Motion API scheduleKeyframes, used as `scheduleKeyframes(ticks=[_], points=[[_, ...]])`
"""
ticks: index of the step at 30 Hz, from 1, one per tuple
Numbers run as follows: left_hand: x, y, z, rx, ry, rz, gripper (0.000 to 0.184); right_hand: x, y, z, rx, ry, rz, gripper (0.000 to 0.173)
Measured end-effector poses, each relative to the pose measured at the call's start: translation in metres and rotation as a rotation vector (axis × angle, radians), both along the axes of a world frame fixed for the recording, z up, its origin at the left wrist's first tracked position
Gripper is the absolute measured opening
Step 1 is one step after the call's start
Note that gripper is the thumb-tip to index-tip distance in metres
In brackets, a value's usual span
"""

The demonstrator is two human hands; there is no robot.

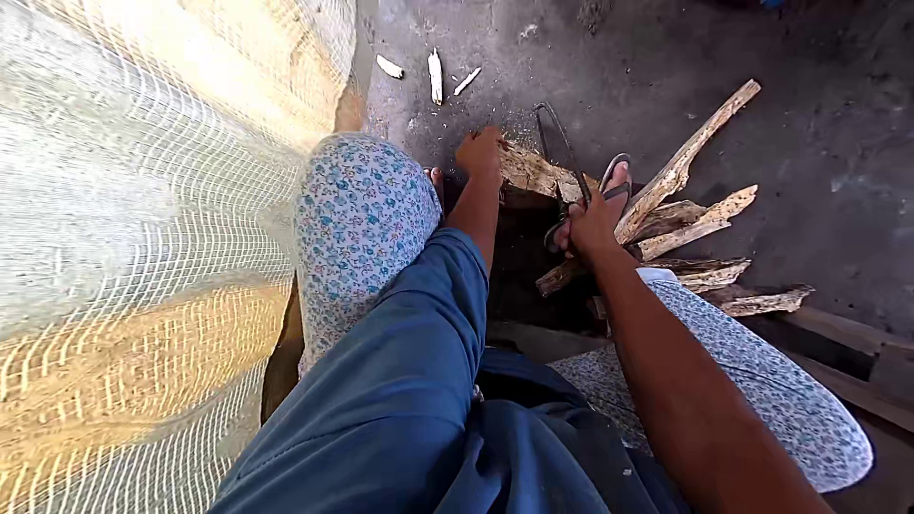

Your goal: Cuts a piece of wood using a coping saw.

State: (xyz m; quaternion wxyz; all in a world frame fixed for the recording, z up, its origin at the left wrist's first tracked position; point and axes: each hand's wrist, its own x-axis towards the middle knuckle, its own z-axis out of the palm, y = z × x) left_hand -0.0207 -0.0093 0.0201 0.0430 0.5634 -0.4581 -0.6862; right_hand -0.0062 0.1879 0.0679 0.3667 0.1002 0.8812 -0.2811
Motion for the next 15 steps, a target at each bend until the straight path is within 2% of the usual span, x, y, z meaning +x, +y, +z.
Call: scheduleKeyframes(ticks=[3, 6, 8, 10, 12, 15], points=[[-0.006, 0.001, 0.0, -0.041, 0.063, -0.03, 0.016, 0.028, 0.016, 0.014, -0.094, 0.004, -0.038, 0.043], [0.001, -0.008, -0.01, 0.018, 0.059, 0.001, 0.019, 0.076, 0.044, 0.07, -0.055, -0.074, -0.059, 0.038], [0.003, -0.008, -0.018, 0.071, 0.039, 0.047, 0.019, 0.09, 0.049, 0.091, -0.02, -0.087, -0.093, 0.03], [0.004, -0.01, -0.02, 0.084, 0.001, 0.074, 0.016, 0.078, 0.036, 0.079, -0.036, -0.096, -0.076, 0.032], [0.007, -0.006, -0.016, 0.089, -0.029, 0.076, 0.017, 0.047, 0.02, 0.041, -0.056, -0.089, -0.043, 0.039], [0.01, -0.01, -0.007, 0.071, -0.034, 0.052, 0.021, 0.018, -0.003, -0.002, -0.088, 0.007, -0.055, 0.036]])
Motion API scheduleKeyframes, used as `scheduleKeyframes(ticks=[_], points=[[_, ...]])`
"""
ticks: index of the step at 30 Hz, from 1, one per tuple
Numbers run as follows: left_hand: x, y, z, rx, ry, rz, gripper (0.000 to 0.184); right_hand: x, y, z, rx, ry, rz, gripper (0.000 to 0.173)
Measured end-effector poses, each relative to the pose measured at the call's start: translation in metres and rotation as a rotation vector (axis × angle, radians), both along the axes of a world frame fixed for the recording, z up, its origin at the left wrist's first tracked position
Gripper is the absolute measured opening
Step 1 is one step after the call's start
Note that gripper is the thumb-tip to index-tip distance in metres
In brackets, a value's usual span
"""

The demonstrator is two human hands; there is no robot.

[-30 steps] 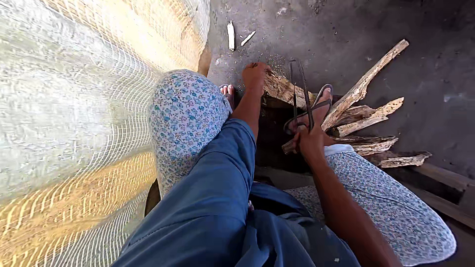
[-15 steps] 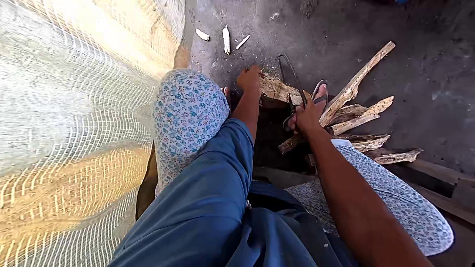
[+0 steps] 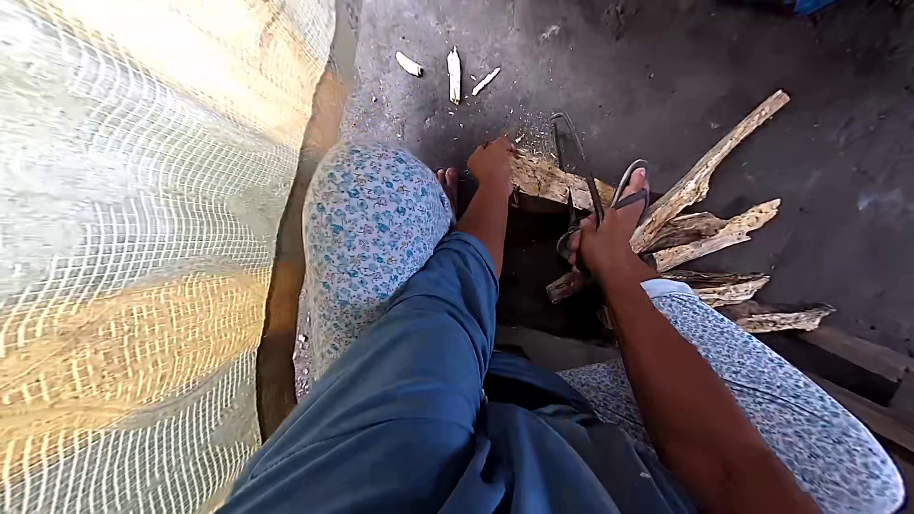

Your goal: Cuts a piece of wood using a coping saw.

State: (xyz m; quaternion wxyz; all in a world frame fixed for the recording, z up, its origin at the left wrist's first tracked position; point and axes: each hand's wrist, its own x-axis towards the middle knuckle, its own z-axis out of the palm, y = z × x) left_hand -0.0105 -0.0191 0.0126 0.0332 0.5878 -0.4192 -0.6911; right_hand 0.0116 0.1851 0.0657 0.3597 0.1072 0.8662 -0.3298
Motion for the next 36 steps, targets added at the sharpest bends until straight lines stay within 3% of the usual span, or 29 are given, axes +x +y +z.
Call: scheduleKeyframes(ticks=[4, 9, 11, 14, 16, 18, 22, 25, 27, 31, 33, 36], points=[[-0.013, 0.008, 0.002, -0.071, 0.099, -0.05, 0.016, 0.02, 0.021, 0.018, -0.062, -0.008, -0.051, 0.037], [-0.007, 0.003, -0.015, -0.002, 0.077, 0.001, 0.024, 0.079, 0.056, 0.085, 0.013, -0.078, -0.078, 0.028], [-0.005, 0.001, -0.011, -0.015, 0.048, -0.003, 0.023, 0.063, 0.043, 0.072, 0.022, -0.085, -0.017, 0.033], [-0.005, 0.011, -0.002, -0.034, 0.045, -0.022, 0.019, 0.014, 0.015, 0.021, 0.044, -0.041, 0.069, 0.041], [-0.004, 0.008, 0.006, -0.062, 0.058, -0.034, 0.02, 0.002, 0.004, 0.005, 0.041, 0.0, 0.035, 0.038], [-0.014, 0.023, 0.013, -0.104, 0.126, -0.074, 0.015, 0.003, 0.027, 0.005, -0.027, 0.02, -0.042, 0.037], [-0.013, 0.012, 0.009, -0.136, 0.193, -0.069, 0.011, 0.048, 0.045, 0.054, -0.088, -0.03, -0.06, 0.036], [-0.009, 0.009, -0.007, -0.062, 0.173, 0.013, 0.011, 0.079, 0.065, 0.09, -0.058, -0.059, -0.104, 0.025], [-0.007, 0.007, -0.008, -0.057, 0.15, 0.011, 0.013, 0.069, 0.053, 0.081, -0.046, -0.058, -0.071, 0.025], [-0.004, 0.023, 0.008, -0.111, 0.167, -0.076, 0.013, -0.01, 0.01, 0.003, 0.109, 0.056, 0.067, 0.042], [0.0, 0.017, 0.014, -0.134, 0.19, -0.09, 0.016, -0.028, -0.012, -0.006, 0.132, 0.09, 0.072, 0.044], [0.008, 0.021, 0.012, -0.114, 0.155, -0.049, 0.025, -0.011, -0.009, -0.003, 0.031, 0.119, 0.014, 0.043]])
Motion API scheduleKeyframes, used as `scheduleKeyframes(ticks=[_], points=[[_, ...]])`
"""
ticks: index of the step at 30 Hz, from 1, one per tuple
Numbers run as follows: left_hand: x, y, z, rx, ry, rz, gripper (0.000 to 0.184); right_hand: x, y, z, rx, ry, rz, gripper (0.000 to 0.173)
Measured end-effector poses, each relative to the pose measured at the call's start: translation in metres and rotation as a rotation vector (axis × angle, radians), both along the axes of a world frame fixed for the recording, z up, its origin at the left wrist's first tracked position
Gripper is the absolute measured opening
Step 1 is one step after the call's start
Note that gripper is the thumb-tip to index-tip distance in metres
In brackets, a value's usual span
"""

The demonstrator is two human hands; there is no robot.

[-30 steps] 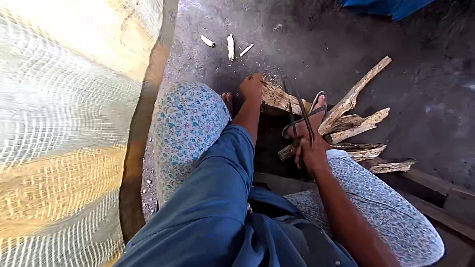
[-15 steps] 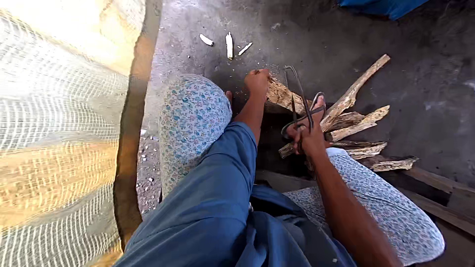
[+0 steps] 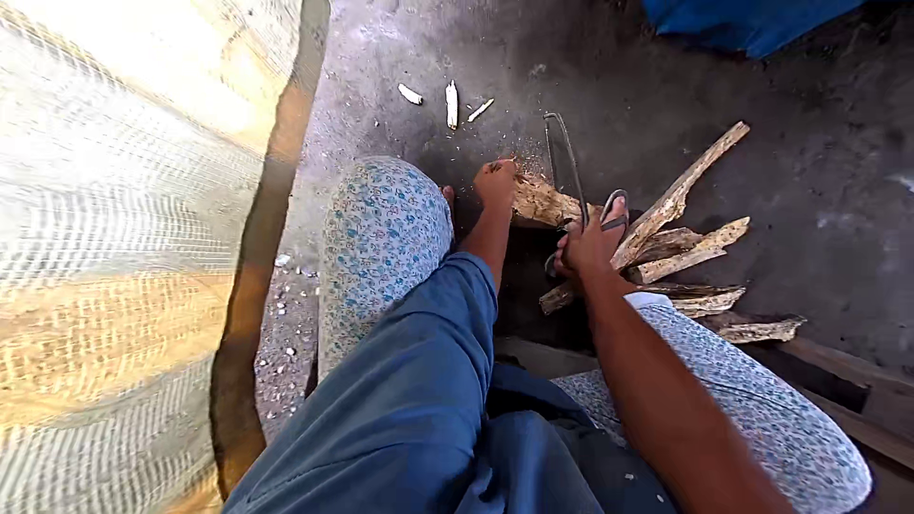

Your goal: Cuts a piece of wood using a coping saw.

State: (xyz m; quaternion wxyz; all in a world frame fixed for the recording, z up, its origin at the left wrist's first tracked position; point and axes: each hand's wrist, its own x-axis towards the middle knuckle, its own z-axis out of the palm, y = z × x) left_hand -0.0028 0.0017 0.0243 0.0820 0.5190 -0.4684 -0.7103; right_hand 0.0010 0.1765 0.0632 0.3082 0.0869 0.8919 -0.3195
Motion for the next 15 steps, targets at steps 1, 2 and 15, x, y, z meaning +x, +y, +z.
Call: scheduleKeyframes(ticks=[1, 2, 15], points=[[0.002, 0.001, 0.001, 0.014, -0.071, 0.023, 0.032, 0.008, -0.001, -0.001, -0.014, -0.006, -0.016, 0.04], [0.006, 0.0, 0.001, 0.049, -0.161, 0.048, 0.045, 0.015, -0.003, -0.007, -0.02, -0.012, -0.022, 0.039], [0.012, 0.004, 0.008, 0.099, -0.003, -0.02, 0.034, 0.017, 0.019, -0.012, -0.208, 0.002, -0.192, 0.036]])
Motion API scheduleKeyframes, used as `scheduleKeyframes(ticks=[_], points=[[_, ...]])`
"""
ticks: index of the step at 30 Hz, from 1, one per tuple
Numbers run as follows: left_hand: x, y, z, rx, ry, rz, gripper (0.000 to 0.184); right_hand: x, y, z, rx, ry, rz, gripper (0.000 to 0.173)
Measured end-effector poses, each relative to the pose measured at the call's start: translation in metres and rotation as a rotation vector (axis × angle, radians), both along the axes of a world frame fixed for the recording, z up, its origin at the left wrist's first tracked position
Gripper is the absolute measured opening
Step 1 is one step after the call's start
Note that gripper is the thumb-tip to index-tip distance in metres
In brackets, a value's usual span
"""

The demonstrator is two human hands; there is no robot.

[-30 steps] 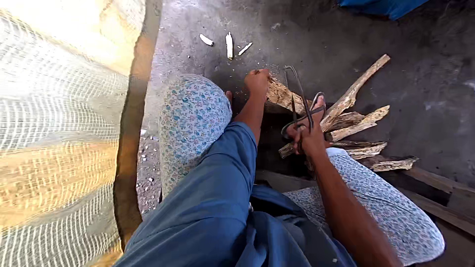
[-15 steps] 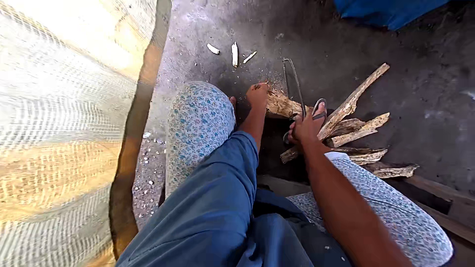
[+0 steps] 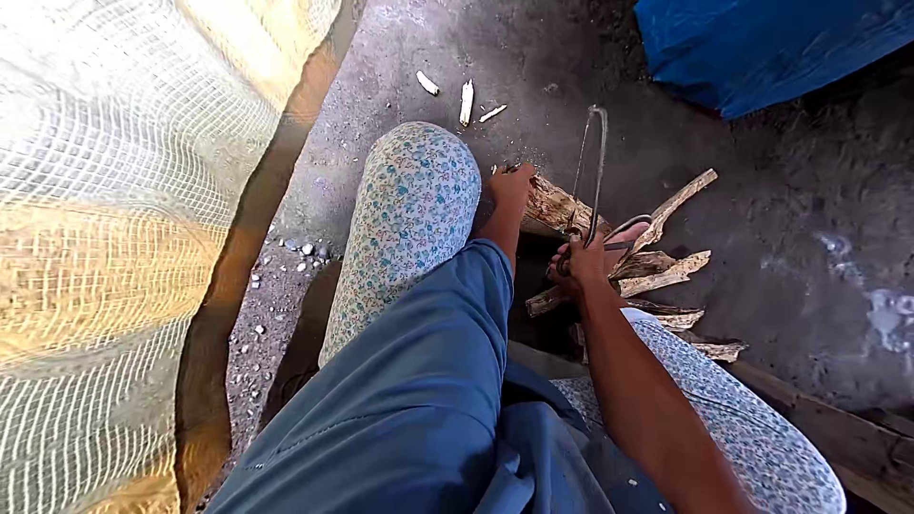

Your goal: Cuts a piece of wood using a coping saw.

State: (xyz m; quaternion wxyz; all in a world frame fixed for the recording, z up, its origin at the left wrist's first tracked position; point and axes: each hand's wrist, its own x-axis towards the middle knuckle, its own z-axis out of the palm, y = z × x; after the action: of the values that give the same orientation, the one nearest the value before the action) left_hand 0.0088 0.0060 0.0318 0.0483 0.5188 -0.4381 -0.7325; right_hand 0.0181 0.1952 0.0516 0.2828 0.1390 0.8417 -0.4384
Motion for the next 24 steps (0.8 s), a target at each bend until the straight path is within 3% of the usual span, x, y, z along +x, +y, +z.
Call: scheduleKeyframes(ticks=[3, 6, 12, 18, 24], points=[[0.003, 0.003, -0.012, -0.111, 0.196, -0.094, 0.023, -0.005, 0.005, 0.001, -0.02, -0.033, -0.06, 0.033], [-0.003, -0.002, -0.013, -0.169, 0.233, -0.187, 0.021, -0.014, 0.006, 0.009, -0.111, -0.112, -0.173, 0.03], [-0.008, -0.011, -0.008, -0.132, 0.202, -0.229, 0.023, -0.018, 0.015, 0.005, 0.116, 0.044, 0.141, 0.04], [-0.007, -0.013, -0.007, -0.063, 0.201, -0.242, 0.027, -0.016, 0.02, 0.019, 0.016, -0.057, 0.003, 0.023], [0.005, -0.011, -0.009, -0.069, 0.265, -0.276, 0.029, 0.005, 0.011, 0.04, 0.086, -0.039, 0.038, 0.027]])
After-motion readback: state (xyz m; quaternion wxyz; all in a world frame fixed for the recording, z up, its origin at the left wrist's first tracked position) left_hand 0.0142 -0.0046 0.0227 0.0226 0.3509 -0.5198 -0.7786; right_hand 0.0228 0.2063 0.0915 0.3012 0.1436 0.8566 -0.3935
